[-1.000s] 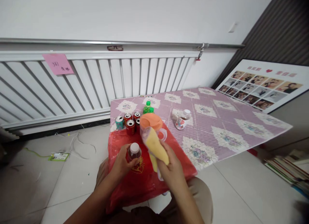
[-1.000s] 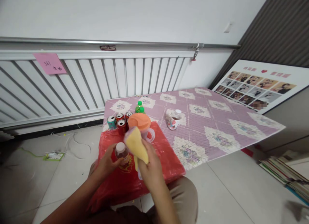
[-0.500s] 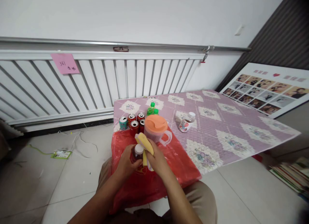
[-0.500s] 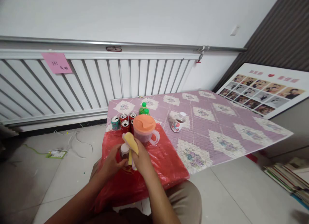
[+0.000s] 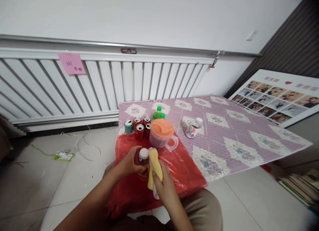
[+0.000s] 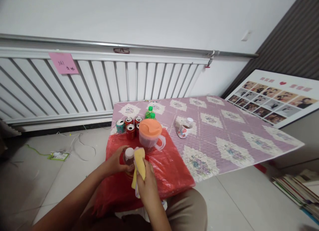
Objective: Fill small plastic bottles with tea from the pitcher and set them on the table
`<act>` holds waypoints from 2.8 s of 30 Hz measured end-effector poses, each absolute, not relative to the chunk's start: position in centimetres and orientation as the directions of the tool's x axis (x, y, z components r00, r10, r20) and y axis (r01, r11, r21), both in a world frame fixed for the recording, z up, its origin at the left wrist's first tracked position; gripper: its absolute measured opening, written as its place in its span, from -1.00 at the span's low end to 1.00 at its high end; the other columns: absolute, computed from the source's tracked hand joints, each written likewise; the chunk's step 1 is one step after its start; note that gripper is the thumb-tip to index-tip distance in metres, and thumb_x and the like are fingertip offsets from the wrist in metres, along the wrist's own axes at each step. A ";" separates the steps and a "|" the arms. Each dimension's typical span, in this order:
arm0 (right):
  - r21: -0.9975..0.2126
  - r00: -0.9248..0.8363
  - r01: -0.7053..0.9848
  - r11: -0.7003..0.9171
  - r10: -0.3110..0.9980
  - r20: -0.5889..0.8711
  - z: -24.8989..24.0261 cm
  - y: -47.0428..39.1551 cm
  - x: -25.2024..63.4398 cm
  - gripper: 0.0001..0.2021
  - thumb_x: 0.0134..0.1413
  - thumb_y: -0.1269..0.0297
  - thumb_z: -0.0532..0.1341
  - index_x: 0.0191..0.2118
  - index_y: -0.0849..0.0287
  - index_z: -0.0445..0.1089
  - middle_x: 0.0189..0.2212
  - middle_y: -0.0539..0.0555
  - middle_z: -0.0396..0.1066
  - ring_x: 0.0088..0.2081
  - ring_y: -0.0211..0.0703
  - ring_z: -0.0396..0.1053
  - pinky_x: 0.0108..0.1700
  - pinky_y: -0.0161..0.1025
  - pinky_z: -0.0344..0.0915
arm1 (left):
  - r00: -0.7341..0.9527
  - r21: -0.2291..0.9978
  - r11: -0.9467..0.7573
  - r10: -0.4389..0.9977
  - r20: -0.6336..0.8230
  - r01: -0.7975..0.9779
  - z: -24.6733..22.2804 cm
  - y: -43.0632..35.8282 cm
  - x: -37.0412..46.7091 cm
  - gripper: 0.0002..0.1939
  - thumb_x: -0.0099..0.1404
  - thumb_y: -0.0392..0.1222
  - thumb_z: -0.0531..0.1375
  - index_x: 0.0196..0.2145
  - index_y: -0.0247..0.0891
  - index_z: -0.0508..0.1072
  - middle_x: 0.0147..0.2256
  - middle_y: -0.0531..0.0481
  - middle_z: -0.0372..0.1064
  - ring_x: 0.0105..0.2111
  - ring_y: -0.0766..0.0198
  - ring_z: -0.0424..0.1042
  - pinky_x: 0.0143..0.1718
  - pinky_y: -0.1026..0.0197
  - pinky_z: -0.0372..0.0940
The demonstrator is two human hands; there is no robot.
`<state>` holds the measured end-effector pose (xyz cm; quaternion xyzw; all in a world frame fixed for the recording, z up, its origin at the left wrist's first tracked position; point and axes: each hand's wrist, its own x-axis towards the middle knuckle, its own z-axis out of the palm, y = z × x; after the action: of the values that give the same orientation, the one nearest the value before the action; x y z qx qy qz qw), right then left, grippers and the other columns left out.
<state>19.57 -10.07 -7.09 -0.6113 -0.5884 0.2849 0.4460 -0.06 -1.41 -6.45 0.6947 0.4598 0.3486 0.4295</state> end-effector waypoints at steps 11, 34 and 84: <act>-0.863 0.110 0.495 0.096 0.979 0.172 -6.1 -10.0 19.7 -0.50 0.17 0.25 0.14 0.22 0.21 0.26 0.17 0.26 0.35 0.20 0.05 0.32 0.23 0.02 0.26 | 0.556 0.956 -0.215 0.828 0.069 0.201 -6.8 -0.4 -0.6 -0.26 0.05 -0.25 0.41 0.18 -0.18 0.29 0.15 -0.14 0.38 0.12 0.04 0.40 0.19 -0.04 0.29; -0.807 0.095 0.568 0.158 0.962 0.256 -7.1 -10.8 19.0 -0.50 0.18 0.29 0.12 0.24 0.17 0.22 0.18 0.27 0.31 0.22 0.07 0.29 0.24 0.07 0.27 | 0.097 0.932 -0.142 0.988 0.116 0.333 -8.7 -3.6 3.2 -0.18 -0.03 -0.16 0.44 0.14 -0.27 0.21 0.12 -0.26 0.34 0.11 -0.05 0.38 0.16 -0.09 0.28; -0.845 0.277 0.523 0.106 0.917 0.287 -7.2 -15.1 23.0 -0.51 0.20 0.36 0.12 0.25 0.09 0.28 0.16 0.18 0.39 0.18 0.08 0.36 0.21 0.04 0.32 | 0.167 0.982 -0.054 0.986 0.024 0.178 -7.5 -3.0 0.9 -0.27 -0.07 -0.26 0.41 0.06 -0.23 0.27 0.01 -0.13 0.42 0.01 0.01 0.45 0.09 -0.04 0.36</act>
<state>23.05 -15.07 -7.16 -0.6366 -0.5657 0.2040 0.4828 0.87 -2.98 -7.50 0.5930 0.4908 0.4190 0.4817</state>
